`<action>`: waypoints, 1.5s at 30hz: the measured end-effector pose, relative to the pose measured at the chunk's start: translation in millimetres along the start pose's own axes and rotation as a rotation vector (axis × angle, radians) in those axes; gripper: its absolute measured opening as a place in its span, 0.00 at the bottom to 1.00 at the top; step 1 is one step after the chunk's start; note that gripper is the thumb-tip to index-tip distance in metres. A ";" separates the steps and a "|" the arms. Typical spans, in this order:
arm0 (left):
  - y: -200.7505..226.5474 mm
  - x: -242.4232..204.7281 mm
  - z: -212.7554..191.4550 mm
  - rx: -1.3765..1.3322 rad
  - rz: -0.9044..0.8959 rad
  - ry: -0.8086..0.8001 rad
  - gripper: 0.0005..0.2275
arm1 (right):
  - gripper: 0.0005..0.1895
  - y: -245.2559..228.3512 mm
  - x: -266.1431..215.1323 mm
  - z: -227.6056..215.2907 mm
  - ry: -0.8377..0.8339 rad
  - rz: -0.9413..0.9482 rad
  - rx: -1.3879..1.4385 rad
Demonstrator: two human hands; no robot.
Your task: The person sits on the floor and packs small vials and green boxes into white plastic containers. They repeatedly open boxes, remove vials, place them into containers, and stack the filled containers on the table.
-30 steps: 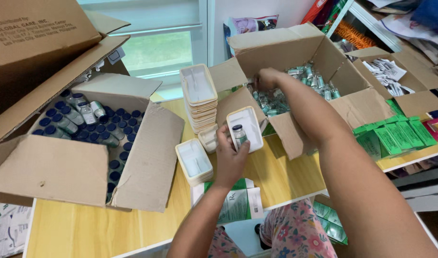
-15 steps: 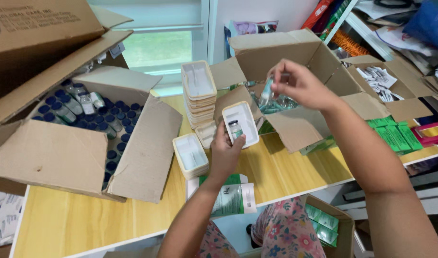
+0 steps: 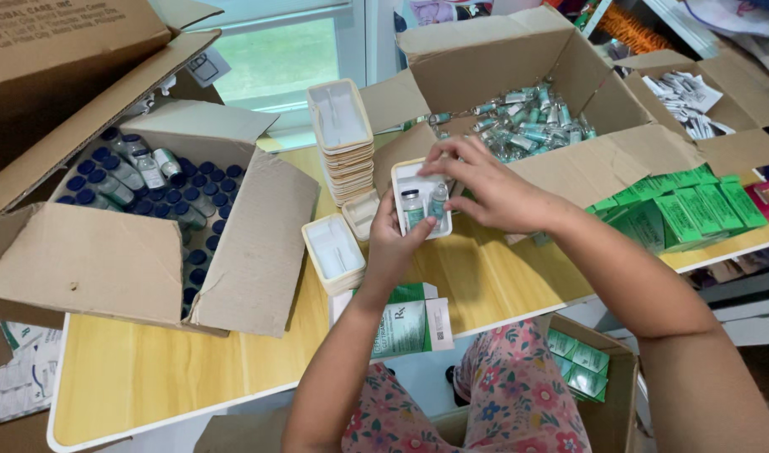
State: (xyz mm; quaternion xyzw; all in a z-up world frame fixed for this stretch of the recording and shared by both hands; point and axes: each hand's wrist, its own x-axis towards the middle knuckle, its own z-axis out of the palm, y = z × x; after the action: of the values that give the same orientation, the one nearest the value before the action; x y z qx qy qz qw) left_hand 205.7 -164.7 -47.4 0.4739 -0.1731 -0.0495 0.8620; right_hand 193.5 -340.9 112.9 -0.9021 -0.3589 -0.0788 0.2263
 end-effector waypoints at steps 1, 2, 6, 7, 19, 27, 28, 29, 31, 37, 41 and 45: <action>1.1 -1.1 1.4 0.046 0.034 -0.010 0.31 | 0.34 -0.7 -1.1 0.6 0.040 -0.045 -0.066; 3.1 -1.7 2.1 0.064 0.029 0.008 0.32 | 0.34 -1.8 -1.3 1.6 0.055 -0.031 -0.052; 9.5 -3.9 7.5 0.135 0.025 0.064 0.30 | 0.36 -9.5 -3.5 2.9 0.085 0.012 -0.052; 10.7 -3.9 8.5 0.153 0.029 0.074 0.29 | 0.37 -12.2 -4.6 2.8 0.085 0.018 -0.068; 11.2 -7.3 -1.0 0.393 0.222 0.187 0.24 | 0.31 -30.1 -15.9 94.8 0.610 0.138 0.318; 45.1 -18.7 6.2 0.915 0.216 0.056 0.28 | 0.34 3.3 -41.5 131.9 0.558 0.391 1.073; 52.6 -20.4 8.6 1.025 0.251 0.026 0.30 | 0.34 5.7 -49.2 136.1 0.564 0.433 1.108; 59.6 -21.2 12.6 1.073 0.302 0.068 0.32 | 0.35 7.1 -57.1 141.0 0.529 0.461 1.121; 72.1 -20.3 23.1 1.159 0.410 0.143 0.35 | 0.36 10.8 -73.3 150.0 0.467 0.521 1.140; 113.1 -42.7 33.1 1.376 0.469 -0.009 0.23 | 0.32 29.7 -108.8 142.6 0.311 0.616 0.930; 122.0 -75.9 33.2 1.373 0.145 -0.602 0.38 | 0.32 35.1 -125.3 120.2 0.185 0.760 0.243; 103.7 -103.9 41.0 1.557 0.057 -0.584 0.47 | 0.26 20.5 -139.6 119.7 0.390 0.480 -0.218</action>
State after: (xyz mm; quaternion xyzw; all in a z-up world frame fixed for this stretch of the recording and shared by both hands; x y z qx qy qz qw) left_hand 86.2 -115.0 33.1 0.8981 -0.3867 -0.0147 0.2090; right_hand 103.1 -383.7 -42.8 -0.9478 -0.0753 -0.2323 0.2049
